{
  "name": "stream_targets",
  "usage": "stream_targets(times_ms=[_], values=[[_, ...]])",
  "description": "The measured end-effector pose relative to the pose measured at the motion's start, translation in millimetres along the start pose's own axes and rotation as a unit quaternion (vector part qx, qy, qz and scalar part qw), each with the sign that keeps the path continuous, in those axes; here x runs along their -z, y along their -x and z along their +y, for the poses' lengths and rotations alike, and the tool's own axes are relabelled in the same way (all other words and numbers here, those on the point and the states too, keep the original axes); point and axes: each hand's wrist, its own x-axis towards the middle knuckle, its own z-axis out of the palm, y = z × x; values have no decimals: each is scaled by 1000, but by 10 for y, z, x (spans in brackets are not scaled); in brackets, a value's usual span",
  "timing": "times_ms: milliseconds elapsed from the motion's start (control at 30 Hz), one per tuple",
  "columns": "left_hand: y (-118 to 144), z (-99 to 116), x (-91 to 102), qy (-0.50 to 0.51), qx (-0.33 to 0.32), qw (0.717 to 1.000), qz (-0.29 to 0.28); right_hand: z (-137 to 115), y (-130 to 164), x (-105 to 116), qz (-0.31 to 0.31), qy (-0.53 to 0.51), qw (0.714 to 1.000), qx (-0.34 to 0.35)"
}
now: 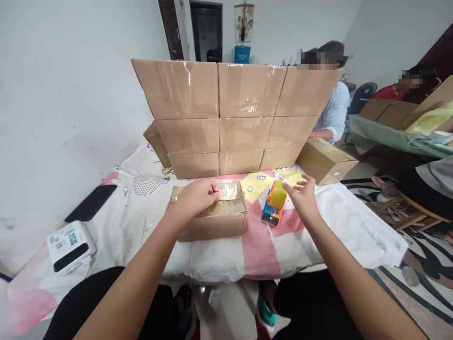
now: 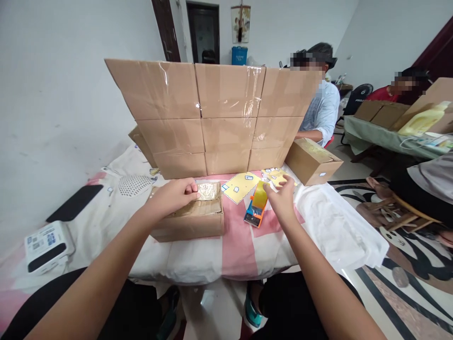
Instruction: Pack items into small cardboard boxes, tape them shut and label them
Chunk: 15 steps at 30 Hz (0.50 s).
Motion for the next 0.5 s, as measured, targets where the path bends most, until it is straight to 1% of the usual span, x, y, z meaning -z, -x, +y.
stream_targets(times_ms=[33, 67, 100, 167, 200, 267, 333, 400, 500], values=[[5, 14, -3, -17, -1, 1000, 5, 73, -4, -3, -37, -26, 997, -62], [16, 36, -5, -35, -2, 999, 14, 137, 19, -21, -86, -60, 989, -103], [35, 67, -9, -55, -5, 998, 30, 191, 60, -49, -137, -96, 979, -119], [95, 166, -34, -86, -22, 993, 80, 269, 158, -111, -212, -162, 958, -103], [134, 231, -61, -91, -38, 989, 108, 297, 198, -135, -231, -184, 951, -88], [218, 384, -145, -73, -79, 983, 150, 344, 241, -165, -251, -200, 945, -62], [296, 545, -256, -34, -114, 979, 168, 389, 237, -177, -267, -194, 943, -37], [354, 687, -366, -2, -130, 978, 165, 435, 210, -186, -281, -183, 942, -12], [395, 825, -496, 44, -130, 978, 155, 502, 176, -208, -284, -181, 942, -1]])
